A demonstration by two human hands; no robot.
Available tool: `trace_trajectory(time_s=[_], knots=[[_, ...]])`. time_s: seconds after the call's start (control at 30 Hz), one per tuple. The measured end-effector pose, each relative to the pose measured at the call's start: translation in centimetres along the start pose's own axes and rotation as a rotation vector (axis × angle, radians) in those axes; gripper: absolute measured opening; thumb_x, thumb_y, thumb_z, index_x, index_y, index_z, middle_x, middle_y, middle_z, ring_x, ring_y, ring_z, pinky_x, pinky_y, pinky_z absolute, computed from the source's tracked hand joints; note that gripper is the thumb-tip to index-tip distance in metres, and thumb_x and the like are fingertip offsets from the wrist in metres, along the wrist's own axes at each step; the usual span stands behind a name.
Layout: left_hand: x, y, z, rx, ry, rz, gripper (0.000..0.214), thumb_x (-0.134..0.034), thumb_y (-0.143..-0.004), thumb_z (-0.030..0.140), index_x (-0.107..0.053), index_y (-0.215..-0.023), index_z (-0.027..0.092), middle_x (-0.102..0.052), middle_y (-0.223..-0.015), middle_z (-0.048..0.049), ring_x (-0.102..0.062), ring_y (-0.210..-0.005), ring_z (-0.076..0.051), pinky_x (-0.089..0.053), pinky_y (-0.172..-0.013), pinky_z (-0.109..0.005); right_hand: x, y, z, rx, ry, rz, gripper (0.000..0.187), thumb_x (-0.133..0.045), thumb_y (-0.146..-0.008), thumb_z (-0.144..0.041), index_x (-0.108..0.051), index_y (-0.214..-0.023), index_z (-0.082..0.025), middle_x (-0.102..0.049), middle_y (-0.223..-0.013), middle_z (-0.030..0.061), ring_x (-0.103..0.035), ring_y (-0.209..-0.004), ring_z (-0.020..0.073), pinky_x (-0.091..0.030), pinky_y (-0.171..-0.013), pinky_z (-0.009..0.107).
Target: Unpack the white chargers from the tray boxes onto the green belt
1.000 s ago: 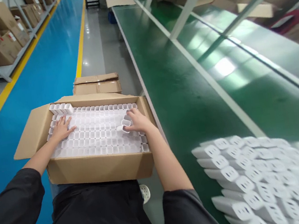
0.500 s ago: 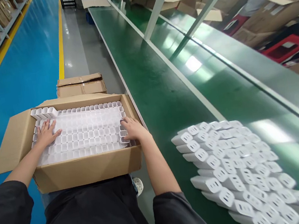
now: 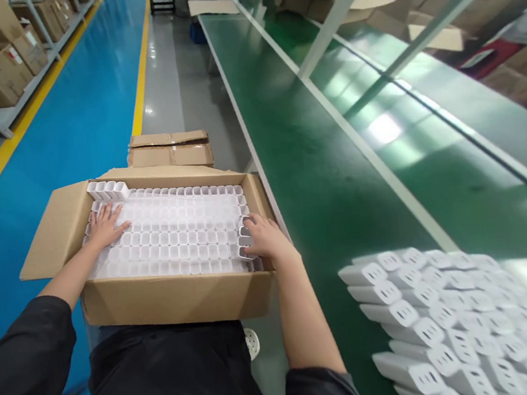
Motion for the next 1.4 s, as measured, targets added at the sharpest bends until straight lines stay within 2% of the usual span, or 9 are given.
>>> trace_trajectory(time_s=[0.13, 0.27, 0.33, 0.43, 0.6, 0.8, 0.97, 1.23, 1.4], knots=[[0.0, 0.3, 0.3, 0.007, 0.027, -0.006, 0.074, -0.033, -0.094, 0.063, -0.024, -0.156, 0.024, -0.01, -0.165, -0.0095, -0.01, -0.152, -0.031, -0.003, -0.121, -0.058, 3.8, -1.5, -4.2, 0.087, -0.017, 0.136, 0.057, -0.071, -0.065, -0.04, -0.054, -0.116, -0.023, -0.042, -0.143, 0.0175, -0.049, -0.127, 0.0424, -0.045, -0.101, 0.058], [0.0, 0.6, 0.3, 0.012, 0.057, 0.009, 0.074, -0.034, -0.094, 0.065, -0.025, -0.156, 0.025, -0.012, -0.165, -0.0089, -0.01, -0.152, -0.03, -0.003, -0.121, -0.058, 6.4, -5.7, -14.0, 0.356, -0.109, 0.18, 0.062, -0.073, -0.068, -0.036, -0.051, -0.124, -0.022, -0.028, -0.154, 0.0149, -0.041, -0.136, 0.0387, -0.045, -0.105, 0.054], [-0.1, 0.7, 0.4, 0.011, 0.064, 0.017, 0.074, -0.035, -0.093, 0.065, -0.026, -0.156, 0.025, -0.012, -0.165, -0.0087, -0.011, -0.152, -0.03, -0.003, -0.121, -0.058, 6.5, -8.6, -19.6, 0.517, -0.124, 0.149, 0.069, -0.077, -0.067, -0.031, -0.05, -0.13, -0.02, -0.021, -0.158, 0.0158, -0.035, -0.141, 0.0365, -0.043, -0.107, 0.051], [-0.1, 0.9, 0.5, 0.002, 0.072, 0.041, 0.073, -0.036, -0.093, 0.065, -0.029, -0.155, 0.026, -0.012, -0.165, -0.0086, -0.011, -0.152, -0.03, -0.004, -0.121, -0.058, 5.7, -13.2, -26.8, 0.725, -0.002, 0.12, 0.075, -0.083, -0.061, -0.024, -0.054, -0.131, -0.019, -0.023, -0.159, 0.0178, -0.027, -0.145, 0.0393, -0.033, -0.112, 0.057], [-0.4, 0.8, 0.5, -0.002, 0.08, 0.071, 0.069, -0.037, -0.093, 0.065, -0.047, -0.145, 0.021, -0.03, -0.16, -0.0135, -0.014, -0.152, -0.031, -0.003, -0.121, -0.058, 3.9, -19.2, -33.8, 0.88, 0.296, 0.05, 0.082, -0.082, -0.061, -0.008, -0.054, -0.136, -0.023, -0.015, -0.164, 0.0159, -0.018, -0.148, 0.0432, -0.022, -0.112, 0.07], [-0.6, 0.9, 0.1, 0.019, 0.096, 0.124, 0.07, -0.038, -0.093, 0.062, -0.036, -0.151, 0.023, -0.035, -0.157, -0.0126, -0.019, -0.15, -0.032, -0.002, -0.123, -0.057, 3.1, -23.6, -38.0, 0.964, 0.395, 0.015, 0.078, -0.075, -0.063, 0.0, -0.056, -0.135, -0.024, -0.015, -0.165, 0.013, -0.016, -0.149, 0.0418, -0.016, -0.116, 0.068], [0.0, 1.3, -0.1, 0.039, 0.098, 0.175, 0.07, -0.039, -0.093, 0.061, -0.036, -0.151, 0.023, -0.032, -0.159, -0.0125, -0.019, -0.149, -0.034, -0.008, -0.122, -0.055, 2.9, -26.0, -38.4, 0.94, 0.37, -0.059, 0.082, -0.075, -0.062, -0.001, -0.053, -0.137, -0.027, -0.018, -0.164, 0.0129, -0.015, -0.149, 0.0423, -0.019, -0.114, 0.069], [1.5, 2.4, -0.5, 0.129, 0.095, 0.291, 0.057, -0.043, -0.092, 0.055, -0.055, -0.129, 0.013, -0.051, -0.137, -0.0209, -0.038, -0.135, -0.037, -0.018, -0.119, -0.053, 3.0, -26.6, -37.6, 0.926, 0.315, -0.078, 0.089, -0.08, -0.062, -0.013, -0.046, -0.144, -0.025, -0.014, -0.164, 0.0155, -0.016, -0.148, 0.0441, -0.026, -0.112, 0.065], [1.7, 2.5, -0.5, 0.138, 0.096, 0.277, 0.042, -0.044, -0.092, 0.05, -0.061, -0.112, 0.017, -0.059, -0.118, -0.0186, -0.049, -0.118, -0.035, -0.032, -0.108, -0.051, 2.4, -25.9, -39.0, 0.985, 0.405, -0.027, 0.08, -0.075, -0.063, -0.007, -0.052, -0.137, -0.028, -0.024, -0.161, 0.0131, -0.024, -0.145, 0.0412, -0.027, -0.111, 0.064]])
Point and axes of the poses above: each hand's wrist, its own y-axis away from the middle knuckle, its own x-axis out of the back of the hand, z = x × y, the point moved 9 cm from there along -y, towards the middle knuckle
